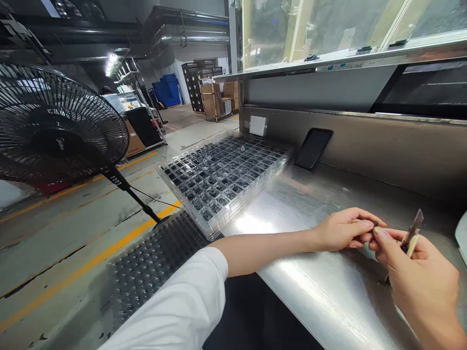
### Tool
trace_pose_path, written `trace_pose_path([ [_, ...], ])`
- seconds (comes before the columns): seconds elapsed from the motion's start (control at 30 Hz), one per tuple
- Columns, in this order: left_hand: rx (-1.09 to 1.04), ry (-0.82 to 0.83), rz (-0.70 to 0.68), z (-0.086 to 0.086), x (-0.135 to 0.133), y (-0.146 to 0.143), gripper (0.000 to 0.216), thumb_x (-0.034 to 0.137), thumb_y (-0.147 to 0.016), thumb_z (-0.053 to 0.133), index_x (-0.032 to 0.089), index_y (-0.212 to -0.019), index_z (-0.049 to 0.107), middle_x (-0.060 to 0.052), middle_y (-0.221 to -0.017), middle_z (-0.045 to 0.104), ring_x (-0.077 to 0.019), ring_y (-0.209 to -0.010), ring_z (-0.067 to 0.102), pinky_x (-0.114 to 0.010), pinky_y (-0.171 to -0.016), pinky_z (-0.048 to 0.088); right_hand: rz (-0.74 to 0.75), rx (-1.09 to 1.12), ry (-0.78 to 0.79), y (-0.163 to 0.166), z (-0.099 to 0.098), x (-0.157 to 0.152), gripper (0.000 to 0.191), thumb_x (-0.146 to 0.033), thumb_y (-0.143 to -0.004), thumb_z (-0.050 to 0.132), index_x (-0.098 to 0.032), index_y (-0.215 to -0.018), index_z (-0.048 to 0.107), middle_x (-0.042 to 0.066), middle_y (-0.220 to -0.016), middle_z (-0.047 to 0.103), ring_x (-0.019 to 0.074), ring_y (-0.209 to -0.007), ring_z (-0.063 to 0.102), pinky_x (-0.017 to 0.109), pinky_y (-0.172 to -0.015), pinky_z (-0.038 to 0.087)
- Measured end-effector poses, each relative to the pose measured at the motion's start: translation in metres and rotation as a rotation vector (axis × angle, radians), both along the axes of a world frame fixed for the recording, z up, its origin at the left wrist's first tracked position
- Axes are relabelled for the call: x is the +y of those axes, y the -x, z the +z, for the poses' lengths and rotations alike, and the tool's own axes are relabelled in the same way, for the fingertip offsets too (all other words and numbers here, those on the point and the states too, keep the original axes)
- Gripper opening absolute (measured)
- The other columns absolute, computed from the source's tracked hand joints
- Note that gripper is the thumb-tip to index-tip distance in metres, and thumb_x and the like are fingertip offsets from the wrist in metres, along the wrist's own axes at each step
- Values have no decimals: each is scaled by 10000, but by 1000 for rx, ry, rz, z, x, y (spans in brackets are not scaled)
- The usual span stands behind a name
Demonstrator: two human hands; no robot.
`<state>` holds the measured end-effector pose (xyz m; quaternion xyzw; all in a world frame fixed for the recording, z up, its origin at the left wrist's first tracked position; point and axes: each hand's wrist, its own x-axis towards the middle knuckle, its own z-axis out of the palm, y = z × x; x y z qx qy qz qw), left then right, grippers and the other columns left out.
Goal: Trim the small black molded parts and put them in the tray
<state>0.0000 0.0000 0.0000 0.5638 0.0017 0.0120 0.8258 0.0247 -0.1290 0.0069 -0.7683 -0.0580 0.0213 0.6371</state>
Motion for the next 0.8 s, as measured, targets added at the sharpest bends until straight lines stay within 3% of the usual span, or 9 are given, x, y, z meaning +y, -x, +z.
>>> trace_pose_path([
  [0.2, 32, 111, -61, 4, 2, 4, 186, 244, -931, 553, 131, -1073, 593, 55, -633, 435, -60, -445, 331, -201, -479, 205, -17, -121, 239, -2, -3, -3, 556, -693, -584, 605, -226, -875, 686, 68, -673, 627, 244, -602, 527, 357, -591, 393],
  [0.5, 11, 169, -131, 4, 9, 7, 159, 259, -920, 583, 153, -1039, 585, 55, -665, 406, -57, -424, 325, -182, -436, 210, 6, -256, 282, -6, -12, -4, 488, -628, -706, 538, -205, -895, 688, 79, -734, 657, 227, -622, 537, 340, -657, 442],
  [0.67, 8, 205, -31, 2, 11, 6, 153, 264, -962, 576, 176, -1087, 577, 56, -688, 416, -54, -421, 293, -175, -423, 187, 55, -412, 213, -10, -23, -2, 507, -637, -829, 545, -185, -981, 718, 77, -823, 690, 209, -731, 597, 296, -686, 437],
  [0.8, 8, 238, 19, 4, 12, 6, 141, 256, -986, 579, 198, -1114, 568, 56, -690, 417, -55, -435, 306, -170, -434, 174, 121, -519, 219, -13, -31, -5, 585, -719, -944, 464, -188, -886, 704, 45, -724, 642, 186, -660, 560, 292, -661, 388],
])
